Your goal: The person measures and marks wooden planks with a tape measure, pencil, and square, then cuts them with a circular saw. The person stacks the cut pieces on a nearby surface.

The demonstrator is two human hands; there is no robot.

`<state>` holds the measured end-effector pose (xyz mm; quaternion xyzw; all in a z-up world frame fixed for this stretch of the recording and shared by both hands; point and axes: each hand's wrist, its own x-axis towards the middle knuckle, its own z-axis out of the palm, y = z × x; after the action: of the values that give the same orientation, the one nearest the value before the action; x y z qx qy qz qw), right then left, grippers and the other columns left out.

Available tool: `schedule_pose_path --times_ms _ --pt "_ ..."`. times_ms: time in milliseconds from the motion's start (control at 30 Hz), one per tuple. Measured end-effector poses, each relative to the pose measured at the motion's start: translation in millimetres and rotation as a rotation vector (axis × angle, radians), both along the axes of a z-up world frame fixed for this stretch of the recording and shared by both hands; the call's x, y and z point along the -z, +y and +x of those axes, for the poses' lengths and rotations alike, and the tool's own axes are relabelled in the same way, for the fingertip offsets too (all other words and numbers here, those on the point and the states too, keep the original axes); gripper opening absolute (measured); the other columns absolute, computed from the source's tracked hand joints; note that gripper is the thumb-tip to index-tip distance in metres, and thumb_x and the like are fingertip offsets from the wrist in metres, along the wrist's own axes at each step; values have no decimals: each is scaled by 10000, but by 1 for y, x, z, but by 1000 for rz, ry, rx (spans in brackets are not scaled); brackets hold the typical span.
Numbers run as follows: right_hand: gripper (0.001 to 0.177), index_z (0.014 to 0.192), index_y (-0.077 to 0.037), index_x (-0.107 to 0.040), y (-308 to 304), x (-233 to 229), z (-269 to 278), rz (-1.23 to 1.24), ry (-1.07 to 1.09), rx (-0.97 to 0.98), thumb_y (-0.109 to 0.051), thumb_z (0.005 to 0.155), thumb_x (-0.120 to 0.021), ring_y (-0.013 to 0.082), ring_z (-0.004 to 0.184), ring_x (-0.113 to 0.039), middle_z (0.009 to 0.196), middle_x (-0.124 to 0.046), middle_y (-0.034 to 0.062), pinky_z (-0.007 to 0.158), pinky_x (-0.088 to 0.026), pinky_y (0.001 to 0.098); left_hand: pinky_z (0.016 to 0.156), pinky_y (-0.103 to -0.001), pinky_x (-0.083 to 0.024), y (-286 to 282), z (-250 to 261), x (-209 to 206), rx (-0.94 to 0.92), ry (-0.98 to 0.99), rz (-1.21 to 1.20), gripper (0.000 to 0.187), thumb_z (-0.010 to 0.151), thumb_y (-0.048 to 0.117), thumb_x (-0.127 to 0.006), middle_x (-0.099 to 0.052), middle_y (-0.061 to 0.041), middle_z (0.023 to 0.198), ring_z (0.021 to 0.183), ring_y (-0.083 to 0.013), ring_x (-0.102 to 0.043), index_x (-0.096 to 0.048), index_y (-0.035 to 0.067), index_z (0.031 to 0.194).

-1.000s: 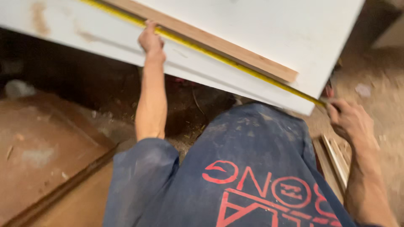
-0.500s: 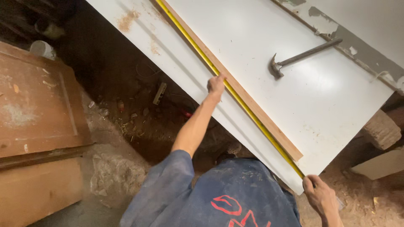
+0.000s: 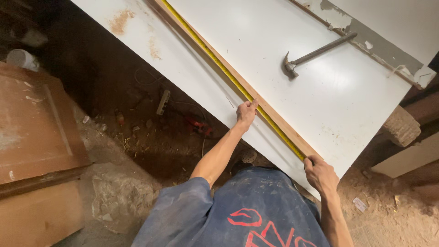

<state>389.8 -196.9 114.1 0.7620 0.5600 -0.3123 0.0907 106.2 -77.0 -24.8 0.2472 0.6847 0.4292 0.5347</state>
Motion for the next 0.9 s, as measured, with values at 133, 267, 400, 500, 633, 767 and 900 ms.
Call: schedule_pose_path --times_ms 133,267,400,500,633,767,900 --pt "389 1249 -282 -725 12 -1 -8 -49 -46 -19 -453 1008 -472 354 1011 -721 1076 -775 139 885 -556 507 573 -294 -477 -6 7 7 7 -17 36 438 945 447 -677 -594 0 674 618 -111 -536 -655 41 779" --pt "388 1240 -268 -724 10 -1 -12 -53 -26 13 -439 1009 -463 354 989 -726 1066 -778 141 875 -555 510 579 -302 -476 -15 12 7 81 29 -13 439 942 458 -685 -590 -11 668 624 -122 -537 -667 39 812" --pt "380 1225 -248 -736 12 -1 -13 0 -17 -19 -419 1011 -473 374 1001 -712 1056 -774 156 877 -548 516 592 -288 -498 -22 16 3 120 45 6 451 926 472 -698 -622 -12 703 641 -118 -565 -694 31 833" --pt "389 1259 -243 -699 16 -2 -16 -34 -24 3 -432 1023 -453 369 974 -724 1064 -771 144 852 -557 528 619 -293 -517 -30 23 0 104 19 -14 428 893 490 -696 -687 23 774 664 -121 -585 -706 64 853" --pt "365 1212 -224 -735 24 -2 -14 54 -30 -17 -405 999 -502 395 988 -707 1054 -766 158 860 -545 537 765 -309 -531 -42 37 -12 169 207 75 536 886 579 -704 -665 -34 879 818 -136 -614 -687 46 944" --pt "342 1157 -213 -748 16 3 -11 126 -52 -34 -408 986 -525 416 944 -695 1005 -737 187 804 -544 552 918 -437 -487 -60 46 -34 394 701 436 514 791 398 -796 -493 -114 1110 1066 -232 -488 -538 73 1095" --pt "300 1113 -184 -747 13 9 -5 167 -63 -29 -374 1019 -535 434 860 -694 939 -710 232 713 -550 579 1171 -563 -298 -54 61 -53 836 1113 876 797 660 82 -670 -460 -97 1446 1374 -280 -403 -468 183 1425"
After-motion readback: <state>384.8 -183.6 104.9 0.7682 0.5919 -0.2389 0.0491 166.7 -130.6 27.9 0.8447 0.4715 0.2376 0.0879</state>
